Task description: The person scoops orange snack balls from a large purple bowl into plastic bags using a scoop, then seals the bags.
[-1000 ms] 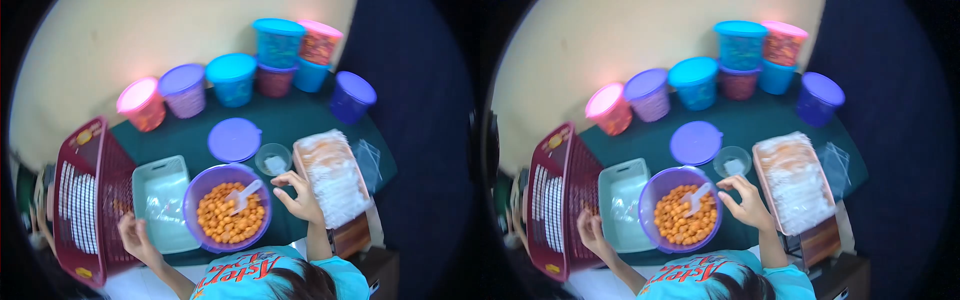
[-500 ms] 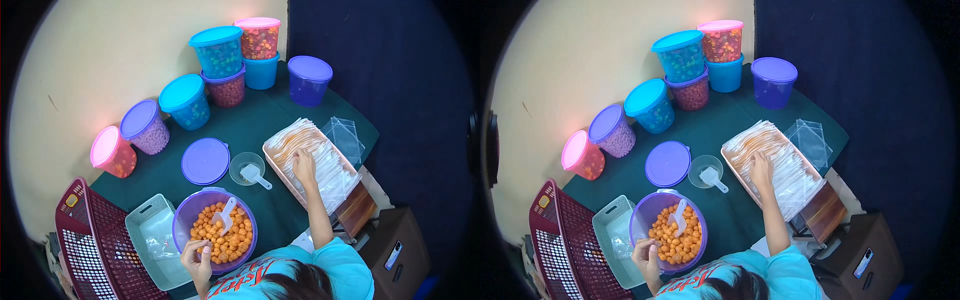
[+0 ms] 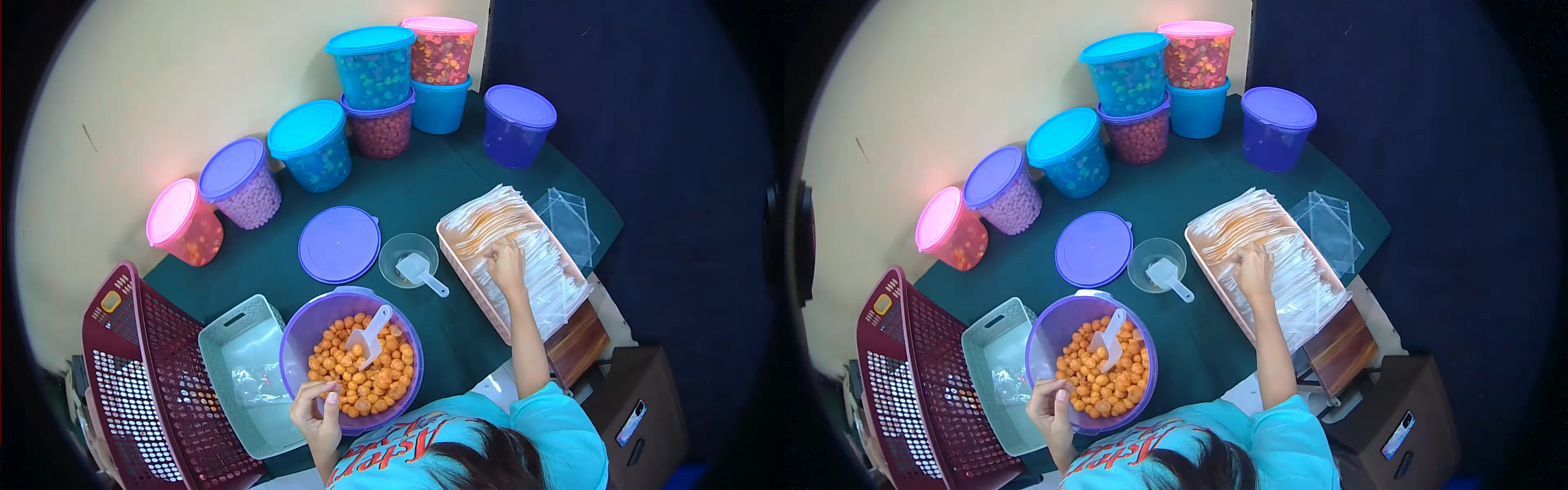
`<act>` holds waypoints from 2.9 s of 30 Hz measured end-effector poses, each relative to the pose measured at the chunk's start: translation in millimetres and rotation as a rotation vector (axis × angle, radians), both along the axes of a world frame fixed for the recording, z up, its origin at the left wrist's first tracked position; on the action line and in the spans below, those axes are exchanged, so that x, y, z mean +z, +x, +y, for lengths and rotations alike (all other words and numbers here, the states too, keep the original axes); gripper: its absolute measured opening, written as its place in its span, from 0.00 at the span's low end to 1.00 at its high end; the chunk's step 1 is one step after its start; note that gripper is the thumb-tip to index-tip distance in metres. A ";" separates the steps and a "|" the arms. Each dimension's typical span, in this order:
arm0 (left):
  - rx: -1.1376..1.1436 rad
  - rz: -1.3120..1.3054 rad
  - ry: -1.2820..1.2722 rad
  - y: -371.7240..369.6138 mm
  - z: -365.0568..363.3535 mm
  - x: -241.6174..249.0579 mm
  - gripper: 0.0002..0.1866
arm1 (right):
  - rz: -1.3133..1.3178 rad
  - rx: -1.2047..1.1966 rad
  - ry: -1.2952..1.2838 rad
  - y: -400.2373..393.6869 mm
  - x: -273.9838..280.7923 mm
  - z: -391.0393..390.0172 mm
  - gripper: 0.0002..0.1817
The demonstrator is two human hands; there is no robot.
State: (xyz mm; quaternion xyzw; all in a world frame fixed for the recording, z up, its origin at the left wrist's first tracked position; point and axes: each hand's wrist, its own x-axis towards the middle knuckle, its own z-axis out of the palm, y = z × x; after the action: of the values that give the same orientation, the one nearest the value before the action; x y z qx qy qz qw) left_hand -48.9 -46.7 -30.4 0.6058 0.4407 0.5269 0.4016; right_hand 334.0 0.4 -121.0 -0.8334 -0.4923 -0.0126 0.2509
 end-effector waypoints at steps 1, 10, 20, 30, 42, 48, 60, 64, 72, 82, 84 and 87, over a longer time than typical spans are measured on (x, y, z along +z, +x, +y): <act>-0.005 0.007 -0.002 -0.6 -0.8 -0.7 0.05 | 0.015 0.007 0.035 0.2 0.0 -1.8 0.06; 0.033 -0.008 -0.005 -4.5 3.6 -0.9 0.05 | -0.147 0.160 0.210 -1.6 22.4 -24.0 0.07; 0.055 -0.014 -0.005 -5.1 7.9 -2.2 0.05 | 0.017 0.211 0.102 1.3 27.8 -28.4 0.11; 0.010 0.067 0.049 -7.6 2.4 -5.7 0.05 | 0.162 0.243 0.040 11.2 43.8 -51.3 0.11; 0.006 -0.092 0.064 -6.9 9.2 7.7 0.07 | 0.806 -0.119 1.097 -34.2 104.6 -55.8 0.08; -0.403 -0.473 -0.140 15.6 20.6 14.8 0.39 | 1.304 0.443 0.579 -155.9 116.9 -47.3 0.05; -0.623 -0.568 -0.157 20.1 13.0 29.2 0.57 | 1.310 0.851 0.106 -237.2 102.5 -49.7 0.16; -0.621 -0.533 -0.133 15.3 10.4 28.7 0.55 | 0.310 0.756 0.642 -233.8 119.8 -40.5 0.30; -0.611 -0.544 -0.189 21.9 -1.6 37.0 0.52 | 0.112 1.059 0.625 -231.3 147.4 -30.4 0.19; -0.715 -0.577 -0.144 18.3 -8.8 30.4 0.52 | 0.145 1.084 0.884 -224.2 133.7 -38.8 0.14; -0.746 -0.580 -0.114 16.3 -5.6 31.9 0.53 | 0.116 1.085 0.898 -221.5 141.7 -41.3 0.13; -0.714 -0.474 -0.101 3.2 0.4 38.1 0.54 | -0.010 1.281 0.669 -210.1 160.3 -39.6 0.08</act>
State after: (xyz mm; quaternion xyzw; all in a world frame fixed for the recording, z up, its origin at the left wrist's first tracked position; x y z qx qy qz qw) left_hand -45.7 -46.3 7.7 0.5621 0.1241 0.4572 0.6780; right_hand 124.0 -39.2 39.4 -0.2595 -0.8552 -0.0169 0.4483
